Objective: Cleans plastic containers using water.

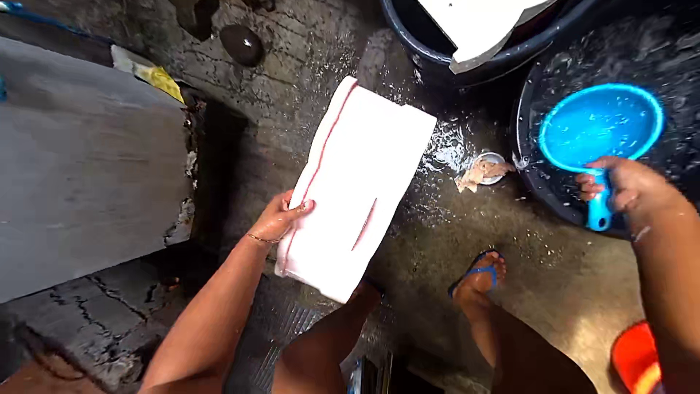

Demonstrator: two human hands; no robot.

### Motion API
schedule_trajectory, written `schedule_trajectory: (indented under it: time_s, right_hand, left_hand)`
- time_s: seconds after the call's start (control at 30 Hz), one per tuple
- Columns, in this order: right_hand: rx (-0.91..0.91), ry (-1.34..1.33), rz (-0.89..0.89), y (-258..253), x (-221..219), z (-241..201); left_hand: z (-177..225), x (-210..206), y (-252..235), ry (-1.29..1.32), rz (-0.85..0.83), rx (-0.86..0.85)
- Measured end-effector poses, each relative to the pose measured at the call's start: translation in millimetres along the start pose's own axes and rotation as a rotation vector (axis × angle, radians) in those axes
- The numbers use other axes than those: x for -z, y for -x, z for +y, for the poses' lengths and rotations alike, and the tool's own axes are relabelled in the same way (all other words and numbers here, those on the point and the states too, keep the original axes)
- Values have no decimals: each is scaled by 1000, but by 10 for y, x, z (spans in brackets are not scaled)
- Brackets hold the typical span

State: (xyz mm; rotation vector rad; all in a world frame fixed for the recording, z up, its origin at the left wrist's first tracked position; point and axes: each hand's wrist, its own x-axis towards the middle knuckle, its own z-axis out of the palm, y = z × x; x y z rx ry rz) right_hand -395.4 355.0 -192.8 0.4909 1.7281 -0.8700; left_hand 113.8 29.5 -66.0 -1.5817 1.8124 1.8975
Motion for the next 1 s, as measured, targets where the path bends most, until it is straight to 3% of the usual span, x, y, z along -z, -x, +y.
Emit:
schedule_trajectory:
  time_s: [0.13,0.27,0.37,0.47,0.6,0.7,0.8,0.9,0.97,1.0]
  right_hand:
    - [191,-168,-29,520,-350,379]
    - [426,-307,-125,1162,-1015,590]
    - [484,-401,-232,1493,-1694,709]
    - [522,-474,-259,1744,-2362,750]
    - [605,-370,-251,2071,-2944,680]
    - [651,-227,-234,2206,-3159,666]
    - [922,-10,-279,2140,-3234,760]
    - [1054,480,-261,2131,-3228,769]
    - [945,727,-356,2190,-3223,654]
    - [946,742,-396,2228,-3202,627]
  left_hand:
    - [-365,-105,-5,113,-54,111]
    - [-238,-204,-65,-175,89,136]
    - [-101,-438,-44,-612,218,-139]
    - [-40,-1063,-55,-942,219,-423]
    - [34,-1521,-94,-866,87,-478]
    - [137,-1248,-37,-851,-75,-296]
    - [-44,-852,20,-725,71,-270]
    - [-312,-780,244,-622,66,-127]
    - [-170,-834,491,-651,-186,178]
    - [35,-860,574,-508,-347,408]
